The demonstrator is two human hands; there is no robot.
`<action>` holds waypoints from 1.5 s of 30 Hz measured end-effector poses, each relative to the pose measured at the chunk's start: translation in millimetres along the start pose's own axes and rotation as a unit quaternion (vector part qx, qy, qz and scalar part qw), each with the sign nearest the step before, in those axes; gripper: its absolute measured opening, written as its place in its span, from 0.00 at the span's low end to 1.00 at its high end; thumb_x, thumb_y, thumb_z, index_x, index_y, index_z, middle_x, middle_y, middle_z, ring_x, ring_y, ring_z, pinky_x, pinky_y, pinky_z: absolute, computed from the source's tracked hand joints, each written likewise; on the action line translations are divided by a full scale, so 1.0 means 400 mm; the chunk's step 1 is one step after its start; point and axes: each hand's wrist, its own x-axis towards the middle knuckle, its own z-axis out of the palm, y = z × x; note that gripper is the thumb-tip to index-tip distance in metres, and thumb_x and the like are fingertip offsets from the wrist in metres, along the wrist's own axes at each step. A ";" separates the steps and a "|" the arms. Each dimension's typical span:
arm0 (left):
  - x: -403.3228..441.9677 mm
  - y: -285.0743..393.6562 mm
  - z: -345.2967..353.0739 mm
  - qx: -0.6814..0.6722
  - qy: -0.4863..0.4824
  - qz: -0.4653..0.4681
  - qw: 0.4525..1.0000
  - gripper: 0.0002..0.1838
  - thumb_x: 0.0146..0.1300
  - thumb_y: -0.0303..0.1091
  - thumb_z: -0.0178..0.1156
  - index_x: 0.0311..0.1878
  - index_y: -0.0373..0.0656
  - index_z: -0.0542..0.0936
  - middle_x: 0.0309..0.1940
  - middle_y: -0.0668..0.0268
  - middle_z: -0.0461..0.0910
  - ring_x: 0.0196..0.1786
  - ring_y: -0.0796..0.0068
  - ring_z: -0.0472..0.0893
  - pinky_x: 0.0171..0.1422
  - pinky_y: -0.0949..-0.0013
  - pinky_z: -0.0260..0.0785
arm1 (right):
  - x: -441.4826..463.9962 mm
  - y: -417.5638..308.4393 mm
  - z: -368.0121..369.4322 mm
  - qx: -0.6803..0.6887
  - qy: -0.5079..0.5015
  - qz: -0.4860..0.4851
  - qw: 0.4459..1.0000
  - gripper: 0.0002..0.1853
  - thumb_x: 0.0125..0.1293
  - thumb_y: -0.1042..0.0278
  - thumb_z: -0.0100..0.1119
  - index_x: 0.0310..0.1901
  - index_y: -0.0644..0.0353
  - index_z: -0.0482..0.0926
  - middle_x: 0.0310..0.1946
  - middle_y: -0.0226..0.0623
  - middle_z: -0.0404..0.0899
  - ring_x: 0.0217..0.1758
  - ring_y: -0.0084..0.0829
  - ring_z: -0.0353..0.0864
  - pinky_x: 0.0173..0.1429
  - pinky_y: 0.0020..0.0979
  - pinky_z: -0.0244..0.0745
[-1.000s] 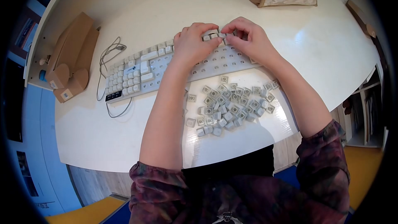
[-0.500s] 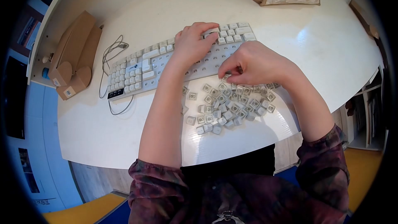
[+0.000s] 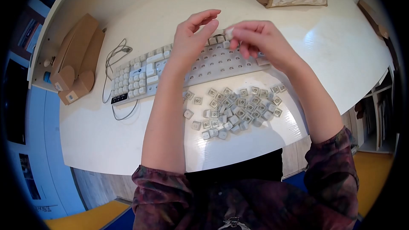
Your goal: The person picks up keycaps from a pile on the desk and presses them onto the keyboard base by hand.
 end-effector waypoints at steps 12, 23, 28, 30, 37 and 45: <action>-0.005 0.023 0.019 -0.056 -0.091 0.025 0.994 0.17 0.62 0.25 0.68 0.55 0.40 0.83 0.42 0.69 0.82 0.46 0.81 0.81 0.51 0.74 0.74 | 0.013 0.023 -0.016 0.116 0.024 -0.021 0.993 0.15 0.74 0.63 0.56 0.56 0.62 0.79 0.40 0.29 0.85 0.35 0.16 0.84 0.33 0.16 0.70; 0.000 0.006 0.025 0.014 -0.057 0.082 0.995 0.14 0.59 0.27 0.70 0.49 0.43 0.85 0.48 0.69 0.80 0.43 0.78 0.81 0.50 0.74 0.75 | 0.013 0.032 -0.002 0.036 0.042 -0.060 0.997 0.17 0.75 0.63 0.54 0.59 0.61 0.79 0.40 0.30 0.85 0.38 0.18 0.86 0.35 0.16 0.70; 0.000 0.005 0.026 0.034 -0.044 0.082 0.995 0.13 0.59 0.28 0.70 0.48 0.42 0.85 0.48 0.68 0.80 0.42 0.78 0.81 0.49 0.73 0.75 | 0.017 0.041 0.002 0.003 0.049 -0.086 0.995 0.18 0.74 0.64 0.53 0.59 0.65 0.77 0.40 0.32 0.85 0.37 0.19 0.86 0.35 0.19 0.70; -0.001 0.006 0.025 0.057 -0.042 0.093 0.993 0.13 0.59 0.28 0.70 0.48 0.42 0.85 0.48 0.68 0.80 0.42 0.77 0.82 0.49 0.73 0.75 | 0.017 0.045 0.004 -0.012 0.056 -0.082 0.995 0.17 0.75 0.63 0.53 0.60 0.61 0.77 0.39 0.30 0.84 0.37 0.17 0.85 0.35 0.17 0.69; -0.005 0.012 0.025 0.070 -0.039 0.091 0.993 0.11 0.60 0.29 0.69 0.47 0.41 0.86 0.45 0.67 0.82 0.42 0.77 0.82 0.49 0.73 0.74 | 0.014 0.047 0.009 -0.066 0.068 -0.098 0.991 0.13 0.74 0.65 0.55 0.55 0.60 0.76 0.35 0.30 0.85 0.36 0.16 0.84 0.34 0.18 0.69; -0.004 0.009 0.031 0.061 -0.047 0.079 0.994 0.13 0.63 0.30 0.67 0.50 0.42 0.86 0.42 0.66 0.83 0.41 0.75 0.82 0.49 0.72 0.75 | 0.019 0.048 0.008 -0.070 0.091 -0.083 0.990 0.09 0.72 0.65 0.59 0.49 0.58 0.76 0.36 0.28 0.87 0.34 0.15 0.83 0.34 0.17 0.68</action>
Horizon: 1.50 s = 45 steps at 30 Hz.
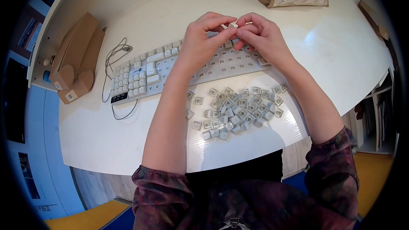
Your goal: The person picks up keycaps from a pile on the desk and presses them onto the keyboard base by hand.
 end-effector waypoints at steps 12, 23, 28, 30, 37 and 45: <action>-0.009 -0.013 -0.076 0.085 -0.005 -0.071 0.994 0.12 0.58 0.30 0.70 0.44 0.38 0.86 0.36 0.65 0.85 0.40 0.78 0.81 0.49 0.72 0.75 | 0.001 -0.001 0.000 0.002 -0.001 -0.003 1.000 0.13 0.72 0.65 0.60 0.54 0.60 0.77 0.41 0.29 0.87 0.33 0.14 0.82 0.34 0.16 0.68; -0.024 -0.015 -0.070 0.153 -0.108 -0.065 0.980 0.10 0.57 0.31 0.70 0.42 0.43 0.88 0.39 0.69 0.81 0.40 0.74 0.79 0.46 0.71 0.72 | 0.005 0.007 0.002 -0.017 -0.008 -0.006 1.000 0.12 0.73 0.69 0.58 0.54 0.63 0.76 0.41 0.32 0.85 0.33 0.16 0.80 0.36 0.18 0.72; -0.024 -0.021 -0.077 0.194 -0.109 -0.048 0.974 0.11 0.56 0.31 0.70 0.43 0.46 0.89 0.40 0.68 0.81 0.41 0.72 0.79 0.46 0.69 0.72 | 0.002 0.001 0.006 -0.031 -0.006 -0.006 0.999 0.11 0.70 0.70 0.59 0.52 0.64 0.78 0.39 0.34 0.85 0.32 0.17 0.81 0.36 0.19 0.73; -0.025 -0.021 -0.078 0.192 -0.110 -0.052 0.974 0.11 0.55 0.32 0.71 0.43 0.46 0.89 0.39 0.68 0.81 0.41 0.71 0.79 0.46 0.69 0.72 | 0.003 0.006 0.008 -0.042 0.003 -0.013 0.999 0.12 0.67 0.72 0.61 0.50 0.65 0.80 0.37 0.33 0.86 0.31 0.18 0.82 0.35 0.20 0.73; -0.025 -0.019 -0.080 0.196 -0.104 -0.044 0.974 0.11 0.55 0.31 0.71 0.43 0.47 0.88 0.34 0.70 0.82 0.41 0.72 0.79 0.46 0.69 0.73 | 0.004 0.016 0.014 -0.049 -0.008 -0.023 0.998 0.11 0.67 0.72 0.60 0.49 0.65 0.80 0.36 0.33 0.85 0.31 0.17 0.81 0.35 0.21 0.74; -0.022 -0.027 -0.077 0.219 -0.115 -0.003 0.969 0.11 0.55 0.30 0.69 0.43 0.49 0.89 0.32 0.69 0.83 0.41 0.71 0.80 0.46 0.68 0.74 | 0.005 0.018 0.014 -0.057 -0.008 -0.023 0.998 0.11 0.67 0.73 0.59 0.49 0.65 0.81 0.36 0.34 0.85 0.31 0.18 0.82 0.36 0.21 0.76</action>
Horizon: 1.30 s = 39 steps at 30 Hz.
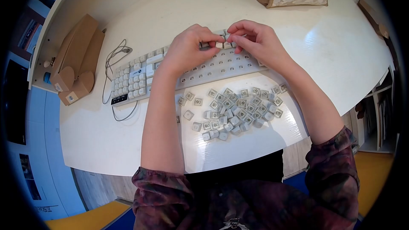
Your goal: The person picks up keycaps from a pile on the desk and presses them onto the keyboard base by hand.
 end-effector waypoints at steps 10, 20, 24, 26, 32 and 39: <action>0.001 0.019 -0.012 0.069 0.015 0.010 0.997 0.11 0.52 0.34 0.73 0.40 0.47 0.88 0.29 0.68 0.83 0.39 0.67 0.81 0.46 0.65 0.74 | -0.001 -0.014 -0.001 -0.016 -0.012 0.021 1.000 0.10 0.70 0.72 0.59 0.50 0.66 0.79 0.38 0.33 0.84 0.32 0.18 0.79 0.41 0.20 0.77; 0.005 0.010 0.002 0.098 0.068 0.000 0.993 0.10 0.50 0.38 0.75 0.32 0.43 0.89 0.29 0.64 0.84 0.34 0.66 0.81 0.40 0.64 0.74 | -0.001 -0.014 -0.002 -0.029 -0.013 0.019 0.999 0.10 0.70 0.72 0.60 0.50 0.67 0.79 0.38 0.33 0.85 0.32 0.17 0.80 0.41 0.20 0.77; 0.002 0.009 -0.008 0.062 0.039 -0.031 0.997 0.11 0.53 0.36 0.75 0.38 0.42 0.89 0.30 0.64 0.83 0.33 0.71 0.80 0.39 0.69 0.72 | 0.000 -0.013 0.000 -0.035 -0.007 0.020 0.999 0.10 0.71 0.72 0.59 0.49 0.67 0.80 0.39 0.32 0.84 0.32 0.17 0.79 0.40 0.20 0.77; 0.001 0.008 -0.008 0.063 0.041 -0.032 0.997 0.11 0.53 0.37 0.75 0.37 0.42 0.89 0.30 0.64 0.83 0.32 0.72 0.80 0.38 0.69 0.72 | -0.001 -0.006 0.002 -0.061 -0.012 0.014 0.998 0.09 0.70 0.72 0.59 0.48 0.65 0.82 0.38 0.32 0.85 0.33 0.19 0.80 0.41 0.22 0.77; 0.002 0.027 -0.007 0.105 0.036 -0.038 0.993 0.11 0.52 0.38 0.76 0.34 0.43 0.89 0.29 0.64 0.83 0.31 0.72 0.80 0.37 0.69 0.73 | -0.017 0.012 0.017 -0.294 0.001 -0.171 0.941 0.09 0.64 0.68 0.61 0.44 0.54 0.87 0.40 0.32 0.84 0.41 0.37 0.83 0.46 0.36 0.79; 0.002 0.026 -0.011 0.143 0.042 0.018 0.989 0.10 0.51 0.37 0.76 0.35 0.44 0.89 0.29 0.63 0.84 0.31 0.71 0.80 0.38 0.69 0.73 | -0.021 0.009 0.025 -0.323 0.000 -0.189 0.927 0.10 0.64 0.67 0.62 0.45 0.52 0.87 0.44 0.32 0.81 0.44 0.37 0.83 0.46 0.37 0.78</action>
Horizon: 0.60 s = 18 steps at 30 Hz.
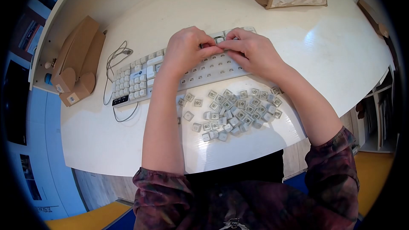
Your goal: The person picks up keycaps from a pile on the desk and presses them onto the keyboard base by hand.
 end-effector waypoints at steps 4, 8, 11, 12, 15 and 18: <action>-0.005 -0.012 -0.003 -0.093 -0.020 -0.054 0.994 0.11 0.54 0.34 0.74 0.41 0.43 0.88 0.33 0.64 0.85 0.34 0.74 0.81 0.42 0.71 0.74 | -0.004 -0.004 0.005 -0.040 0.012 -0.019 0.999 0.10 0.64 0.68 0.62 0.45 0.52 0.86 0.43 0.31 0.81 0.45 0.35 0.83 0.46 0.36 0.78; -0.014 -0.040 0.007 -0.228 -0.031 -0.096 0.968 0.12 0.59 0.31 0.70 0.45 0.38 0.87 0.37 0.66 0.84 0.41 0.75 0.80 0.51 0.73 0.73 | -0.004 -0.008 0.007 -0.059 0.013 -0.023 0.998 0.09 0.64 0.68 0.62 0.45 0.53 0.86 0.43 0.31 0.80 0.44 0.35 0.82 0.45 0.36 0.78; -0.016 -0.052 0.017 -0.249 -0.025 -0.080 0.965 0.13 0.61 0.30 0.68 0.49 0.38 0.85 0.44 0.66 0.82 0.49 0.75 0.79 0.58 0.72 0.70 | -0.004 -0.006 0.009 -0.059 0.015 -0.025 0.998 0.09 0.64 0.68 0.62 0.45 0.53 0.86 0.42 0.31 0.80 0.44 0.35 0.82 0.45 0.36 0.78; -0.016 -0.056 0.022 -0.241 -0.017 -0.066 0.968 0.14 0.62 0.30 0.67 0.50 0.38 0.84 0.47 0.65 0.81 0.52 0.74 0.78 0.60 0.72 0.69 | -0.003 -0.006 0.009 -0.059 0.015 -0.024 0.998 0.09 0.64 0.68 0.62 0.44 0.53 0.86 0.42 0.31 0.80 0.44 0.35 0.82 0.45 0.36 0.78; -0.013 -0.067 0.051 -0.245 -0.012 -0.076 0.967 0.16 0.65 0.32 0.65 0.55 0.41 0.82 0.54 0.65 0.77 0.58 0.73 0.75 0.65 0.70 0.66 | -0.001 -0.007 0.011 -0.056 0.017 -0.018 0.998 0.09 0.63 0.68 0.62 0.44 0.54 0.86 0.41 0.31 0.80 0.44 0.35 0.82 0.45 0.37 0.78; -0.012 -0.053 0.044 -0.246 -0.039 -0.115 0.962 0.17 0.68 0.36 0.63 0.58 0.42 0.81 0.55 0.66 0.77 0.60 0.72 0.75 0.67 0.70 0.65 | 0.001 -0.009 0.011 -0.057 0.013 -0.018 0.998 0.08 0.63 0.68 0.63 0.43 0.55 0.87 0.41 0.31 0.80 0.43 0.35 0.82 0.45 0.37 0.78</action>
